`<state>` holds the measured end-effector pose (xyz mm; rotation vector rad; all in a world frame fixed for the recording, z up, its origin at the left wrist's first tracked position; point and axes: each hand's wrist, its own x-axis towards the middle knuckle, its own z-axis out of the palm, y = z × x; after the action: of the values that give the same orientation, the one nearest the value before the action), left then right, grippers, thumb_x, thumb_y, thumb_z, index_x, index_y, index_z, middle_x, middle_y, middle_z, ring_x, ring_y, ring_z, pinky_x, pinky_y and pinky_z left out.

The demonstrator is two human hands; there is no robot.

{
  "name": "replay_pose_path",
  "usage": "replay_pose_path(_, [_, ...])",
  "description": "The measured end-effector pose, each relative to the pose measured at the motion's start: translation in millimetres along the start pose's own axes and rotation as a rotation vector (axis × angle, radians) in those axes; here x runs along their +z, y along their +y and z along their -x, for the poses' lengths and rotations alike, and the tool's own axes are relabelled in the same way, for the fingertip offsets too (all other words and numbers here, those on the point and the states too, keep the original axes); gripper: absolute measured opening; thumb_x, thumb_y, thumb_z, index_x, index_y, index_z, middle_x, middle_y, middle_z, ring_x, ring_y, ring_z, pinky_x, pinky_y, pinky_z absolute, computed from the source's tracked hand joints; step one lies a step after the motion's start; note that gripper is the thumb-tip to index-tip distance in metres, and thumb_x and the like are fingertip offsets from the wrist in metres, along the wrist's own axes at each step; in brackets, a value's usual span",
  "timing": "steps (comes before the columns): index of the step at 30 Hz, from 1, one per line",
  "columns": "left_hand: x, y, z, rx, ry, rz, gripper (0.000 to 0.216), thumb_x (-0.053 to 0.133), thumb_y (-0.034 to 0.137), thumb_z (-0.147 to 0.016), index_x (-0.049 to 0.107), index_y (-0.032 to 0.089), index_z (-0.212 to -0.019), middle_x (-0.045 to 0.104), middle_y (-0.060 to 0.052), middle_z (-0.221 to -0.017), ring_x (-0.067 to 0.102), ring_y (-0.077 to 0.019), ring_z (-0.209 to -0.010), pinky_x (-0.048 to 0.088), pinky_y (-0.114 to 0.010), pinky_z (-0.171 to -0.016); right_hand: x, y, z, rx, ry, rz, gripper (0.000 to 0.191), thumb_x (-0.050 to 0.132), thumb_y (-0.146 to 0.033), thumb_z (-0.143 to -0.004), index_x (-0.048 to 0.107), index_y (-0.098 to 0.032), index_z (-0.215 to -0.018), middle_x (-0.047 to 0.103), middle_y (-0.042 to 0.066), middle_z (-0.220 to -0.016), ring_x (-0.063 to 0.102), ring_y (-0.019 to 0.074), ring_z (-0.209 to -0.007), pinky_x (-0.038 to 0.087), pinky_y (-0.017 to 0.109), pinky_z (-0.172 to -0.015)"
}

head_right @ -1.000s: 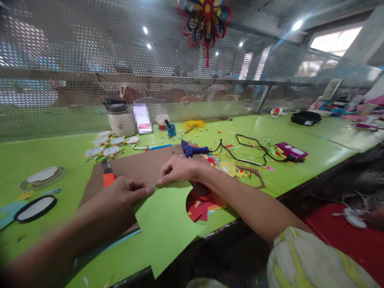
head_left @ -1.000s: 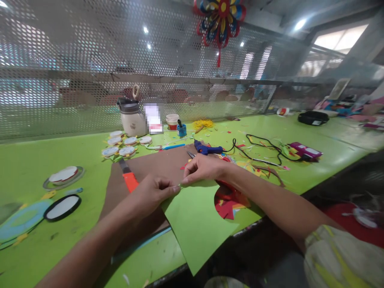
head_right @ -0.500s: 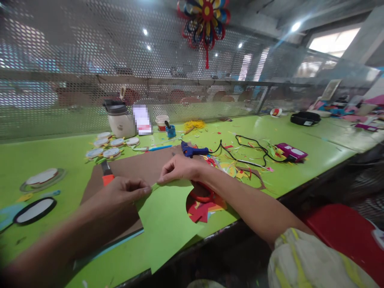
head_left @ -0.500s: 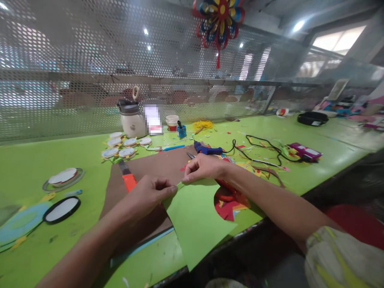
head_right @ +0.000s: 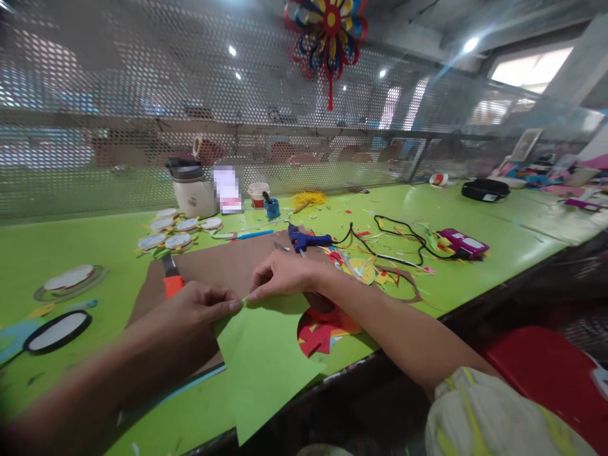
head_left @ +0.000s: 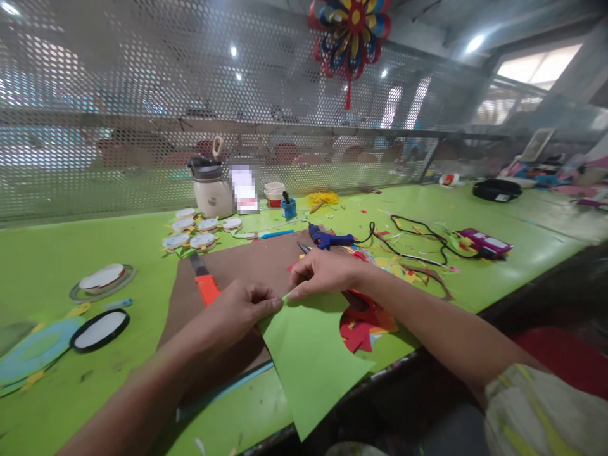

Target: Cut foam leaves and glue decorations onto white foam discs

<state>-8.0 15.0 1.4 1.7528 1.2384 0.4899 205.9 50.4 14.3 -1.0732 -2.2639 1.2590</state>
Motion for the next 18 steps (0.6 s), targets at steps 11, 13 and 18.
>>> replay_pose_path(11, [-1.7, -1.0, -4.1, -0.045, -0.032, 0.081, 0.030, 0.072, 0.044, -0.066, 0.057, 0.019, -0.062, 0.056, 0.003, -0.047, 0.053, -0.0143, -0.045, 0.037, -0.025, -0.046, -5.9, 2.7, 0.6, 0.057, 0.068, -0.186, 0.020, 0.079, -0.030, -0.064, 0.069, -0.014, -0.067, 0.063, -0.002, -0.062, 0.053, 0.0094, -0.059, 0.041, 0.021, -0.056])
replay_pose_path(13, [-2.5, -2.8, -4.2, -0.064, -0.027, 0.102, 0.029, 0.071, 0.044, -0.068, 0.057, 0.020, -0.062, 0.058, 0.003, -0.045, 0.055, -0.0147, -0.045, 0.038, -0.025, -0.046, -6.8, 3.9, 1.1, 0.063, 0.064, -0.229, 0.021, 0.080, -0.031, -0.062, 0.069, -0.014, -0.066, 0.062, -0.002, -0.061, 0.053, 0.0090, -0.058, 0.041, 0.020, -0.055])
replay_pose_path(18, [-4.1, -2.5, 0.1, -0.108, -0.097, 0.236, 0.030, 0.069, 0.048, -0.072, 0.062, 0.019, -0.065, 0.066, -0.001, -0.047, 0.059, -0.0160, -0.044, 0.042, -0.026, -0.047, -8.4, 4.6, 3.3, 0.109, 0.048, -0.308, 0.025, 0.083, -0.034, -0.060, 0.071, -0.013, -0.067, 0.064, -0.002, -0.059, 0.053, 0.0080, -0.052, 0.041, 0.020, -0.050])
